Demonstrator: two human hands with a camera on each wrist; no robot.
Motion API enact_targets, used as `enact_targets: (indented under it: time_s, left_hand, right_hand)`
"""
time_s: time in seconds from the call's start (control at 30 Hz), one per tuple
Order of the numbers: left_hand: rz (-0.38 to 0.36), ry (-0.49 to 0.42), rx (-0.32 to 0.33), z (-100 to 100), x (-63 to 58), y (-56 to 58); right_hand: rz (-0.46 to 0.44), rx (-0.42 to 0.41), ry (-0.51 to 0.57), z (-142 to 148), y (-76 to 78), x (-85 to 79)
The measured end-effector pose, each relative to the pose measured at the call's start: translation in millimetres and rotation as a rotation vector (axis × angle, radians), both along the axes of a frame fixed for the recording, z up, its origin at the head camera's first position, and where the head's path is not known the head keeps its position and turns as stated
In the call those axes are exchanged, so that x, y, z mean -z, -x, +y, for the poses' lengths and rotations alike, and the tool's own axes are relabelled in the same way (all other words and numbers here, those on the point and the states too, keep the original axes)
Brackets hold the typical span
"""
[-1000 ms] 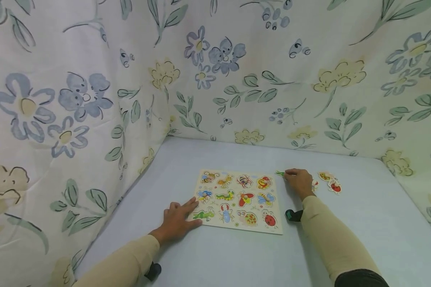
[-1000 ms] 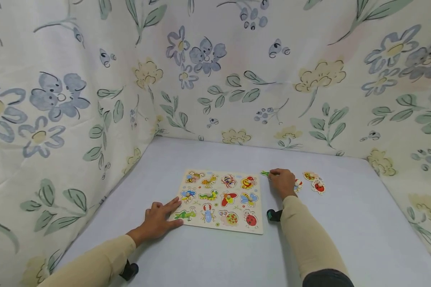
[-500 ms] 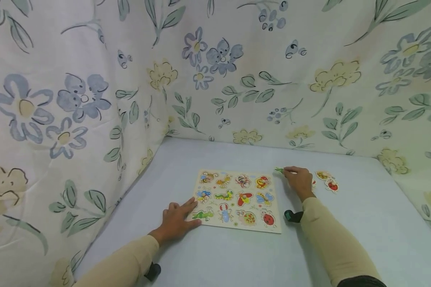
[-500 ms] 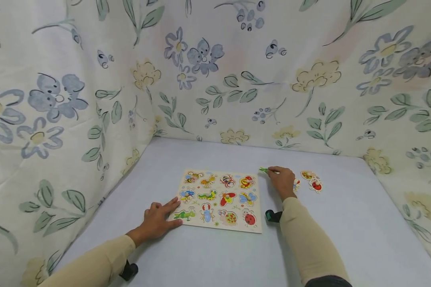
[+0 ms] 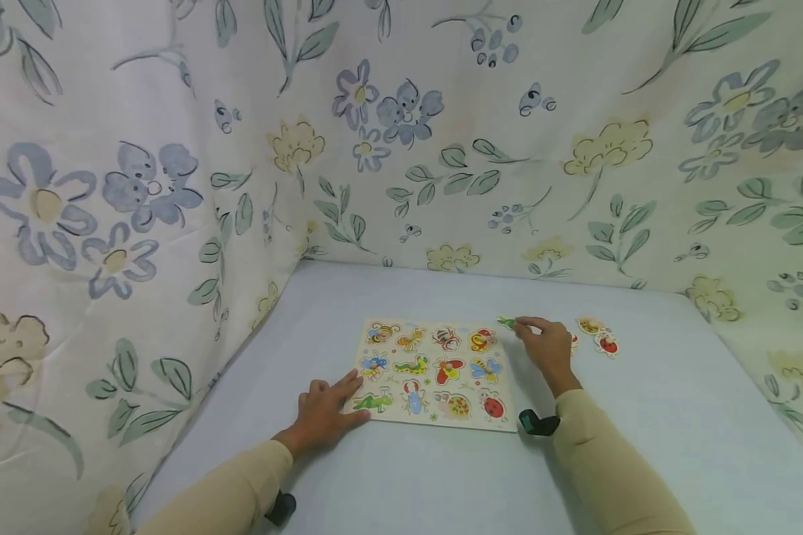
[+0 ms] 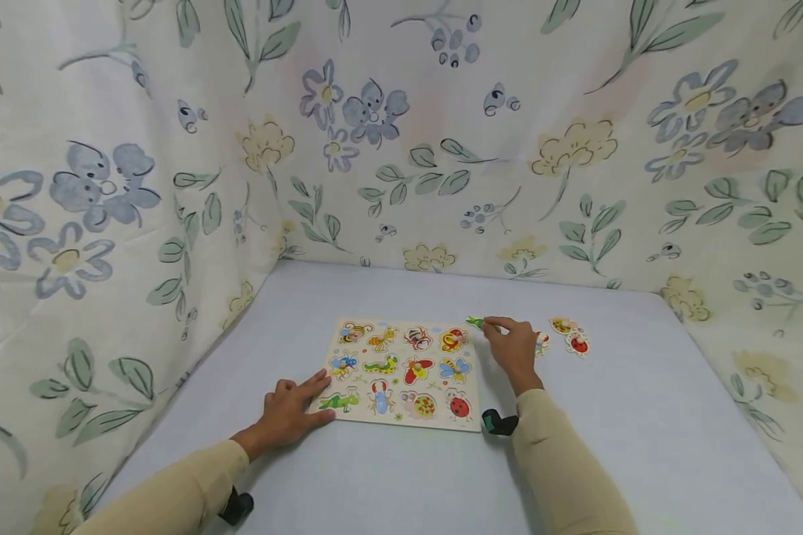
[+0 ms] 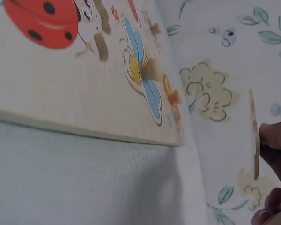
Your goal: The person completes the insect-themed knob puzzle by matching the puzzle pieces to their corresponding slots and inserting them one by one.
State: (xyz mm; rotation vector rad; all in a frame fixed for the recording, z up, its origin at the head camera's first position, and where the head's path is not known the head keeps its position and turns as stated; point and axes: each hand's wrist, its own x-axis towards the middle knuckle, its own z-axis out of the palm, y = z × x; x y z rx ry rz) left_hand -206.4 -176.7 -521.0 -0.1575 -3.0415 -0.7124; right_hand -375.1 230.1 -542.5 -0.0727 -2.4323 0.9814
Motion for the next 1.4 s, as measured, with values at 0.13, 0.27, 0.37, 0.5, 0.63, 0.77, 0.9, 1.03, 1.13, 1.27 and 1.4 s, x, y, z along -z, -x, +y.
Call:
enact_targets:
  time_s: [0.13,0.27,0.37,0.5,0.63,0.77,0.9,1.03,1.13,1.27,1.4]
  left_hand:
    - [0.008,-0.001,0.009,-1,2.5,-0.7]
    - [0.020,0.012,0.006,-4,4.7,-1.8]
    - [0.015,0.012,0.003,-5,2.5,-3.3]
    - [0.004,0.009,0.006,-4,-0.5,-3.2]
    - [-0.001,0.000,0.009,-2,0.6,-0.1]
    - [-0.003,0.007,0.002,-2,0.1,1.4]
    - [0.008,0.010,0.010,-3,-0.9,0.6]
    - [0.014,-0.003,0.025,-4,-1.4,0.3]
    - [0.012,-0.005,0.023,-5,-2.0,0.6]
    - [0.010,-0.002,0.018,-6,-2.6,0.7]
    - [-0.001,-0.001,0.017,-6,-3.1,0.3]
  right_hand:
    - [0.058,-0.032,0.027,-3,0.6,14.6]
    - [0.086,-0.074,0.067,-13,-7.9,11.2]
    - [0.131,-0.103,0.072,-21,-15.1,5.8]
    - [0.185,-0.194,0.090,-31,-30.7,-7.9]
    - [0.192,-0.266,0.074,-44,-48.2,-21.2]
    - [0.163,-0.321,0.076,-60,-61.1,-33.6]
    - [0.163,-0.370,0.103,-77,-73.0,-44.6]
    - [0.165,-0.411,0.129,-98,-91.6,-65.1]
    - [0.151,-0.473,0.157,-110,-103.1,-78.4]
    - [0.157,-0.545,0.141,-122,-109.6,-81.6]
    - [0.171,-0.583,0.137,-133,-113.8,-78.6]
